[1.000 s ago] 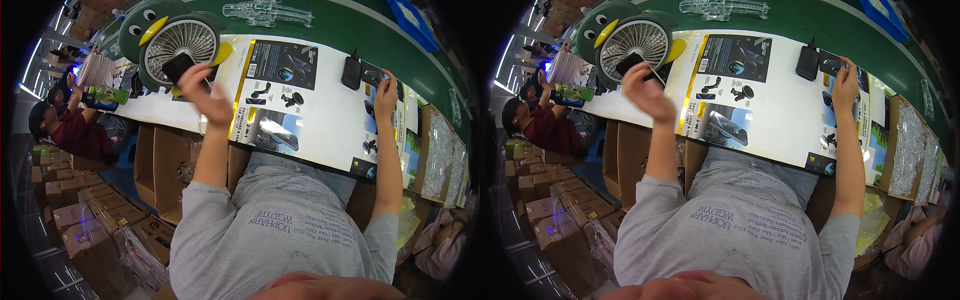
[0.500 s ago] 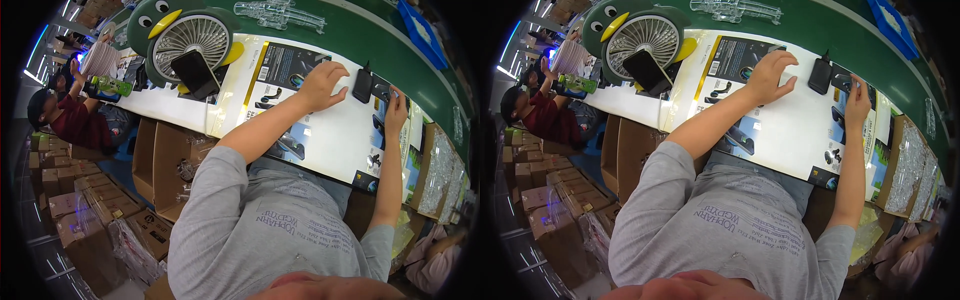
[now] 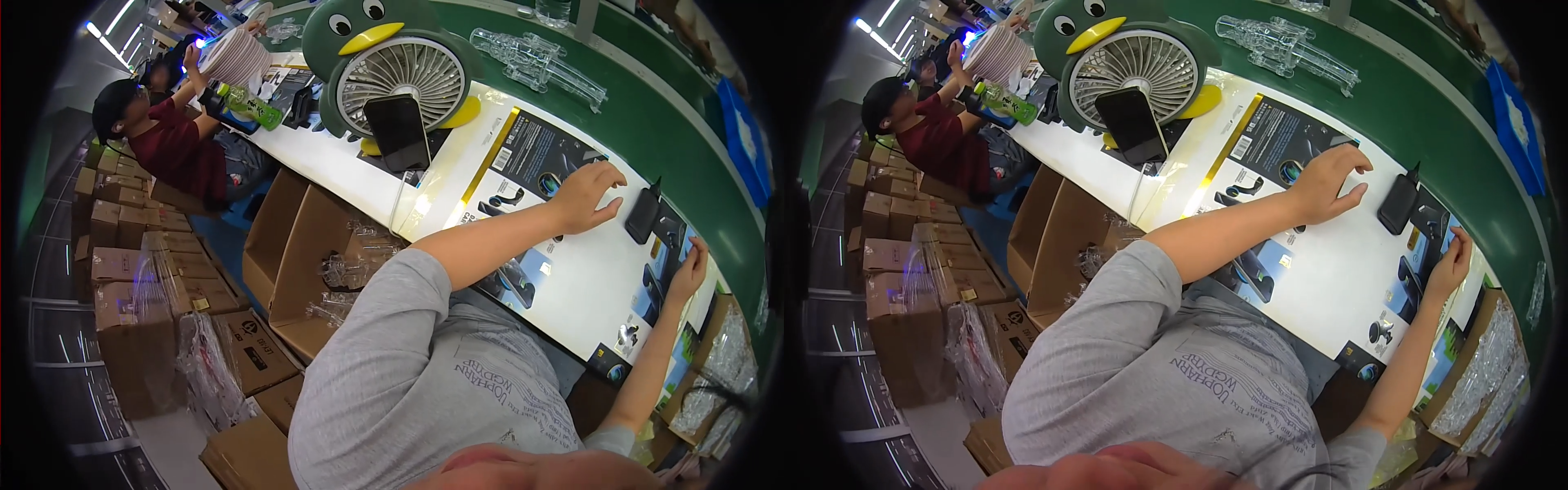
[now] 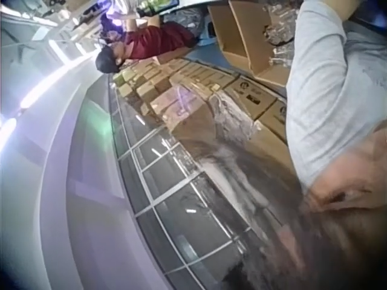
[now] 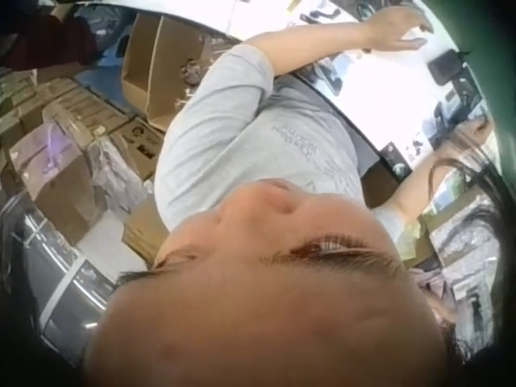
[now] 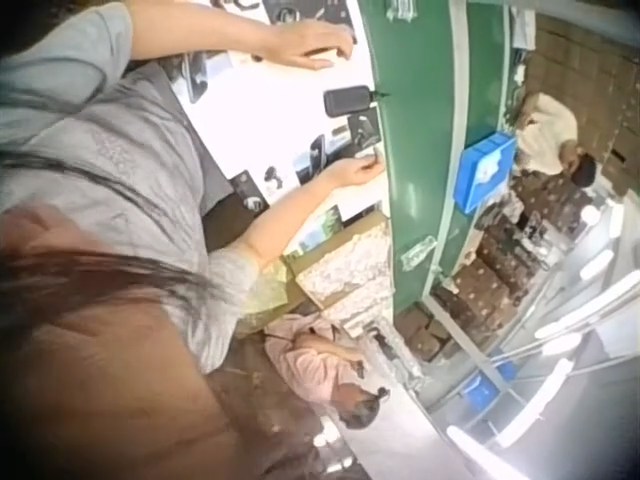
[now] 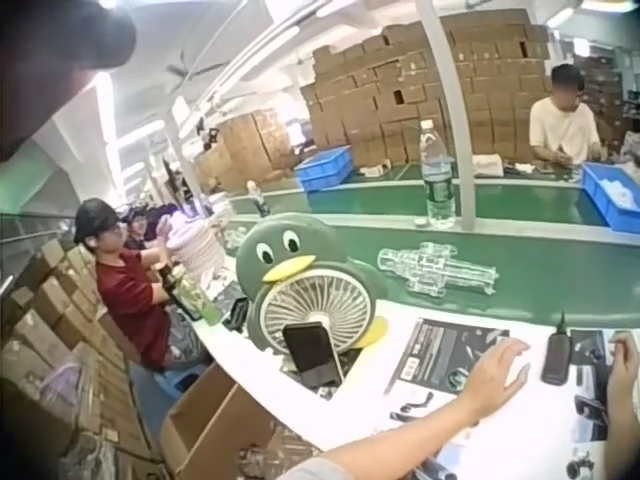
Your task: Assembling clear plastic components on an industrial production line, applying liquid from a dispenser bottle.
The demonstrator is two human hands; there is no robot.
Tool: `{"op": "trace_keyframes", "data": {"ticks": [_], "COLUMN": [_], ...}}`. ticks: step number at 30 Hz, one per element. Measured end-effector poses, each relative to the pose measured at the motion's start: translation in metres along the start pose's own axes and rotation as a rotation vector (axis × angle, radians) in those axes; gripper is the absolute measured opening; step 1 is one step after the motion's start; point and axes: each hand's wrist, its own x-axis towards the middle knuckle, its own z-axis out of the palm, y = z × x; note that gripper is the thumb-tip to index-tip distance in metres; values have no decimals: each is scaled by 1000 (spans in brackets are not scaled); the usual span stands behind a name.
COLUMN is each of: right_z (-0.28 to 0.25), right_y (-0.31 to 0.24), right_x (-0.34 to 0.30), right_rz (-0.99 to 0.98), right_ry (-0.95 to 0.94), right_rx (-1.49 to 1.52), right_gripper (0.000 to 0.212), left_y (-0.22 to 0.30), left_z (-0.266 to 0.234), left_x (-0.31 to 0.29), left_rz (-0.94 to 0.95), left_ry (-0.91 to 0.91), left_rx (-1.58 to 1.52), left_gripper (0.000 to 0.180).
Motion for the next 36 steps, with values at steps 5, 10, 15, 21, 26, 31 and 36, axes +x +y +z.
{"op": "trace_keyframes", "data": {"ticks": [5,10,15,21,26,31,36], "right_z": [3,8,8,5,8,8,8], "right_y": [-3,-16,-26,-32,-39,-41,-39], "right_x": [-2,-7,-7,-9,-8,-8,-9], "right_rz": [46,141,179,200,170,191,188], "right_ry": [-43,-101,-159,-155,-134,-132,-150], "right_rx": [11,51,66,58,8,-13,7], "right_gripper": [16,12,10,9,7,5,5], "left_y": [-4,-4,-4,-5,-6,-6,-6], "left_z": [0,1,0,-1,-6,-10,-10], "left_x": [1,2,4,6,4,6,4], "left_rz": [-77,-164,-235,-269,-241,-262,-292], "left_ry": [-25,-56,-64,-61,-69,-76,-111], "left_rx": [-33,-76,-113,-129,-118,-147,-152], "left_gripper": [21,19,17,15,15,15,15]}}
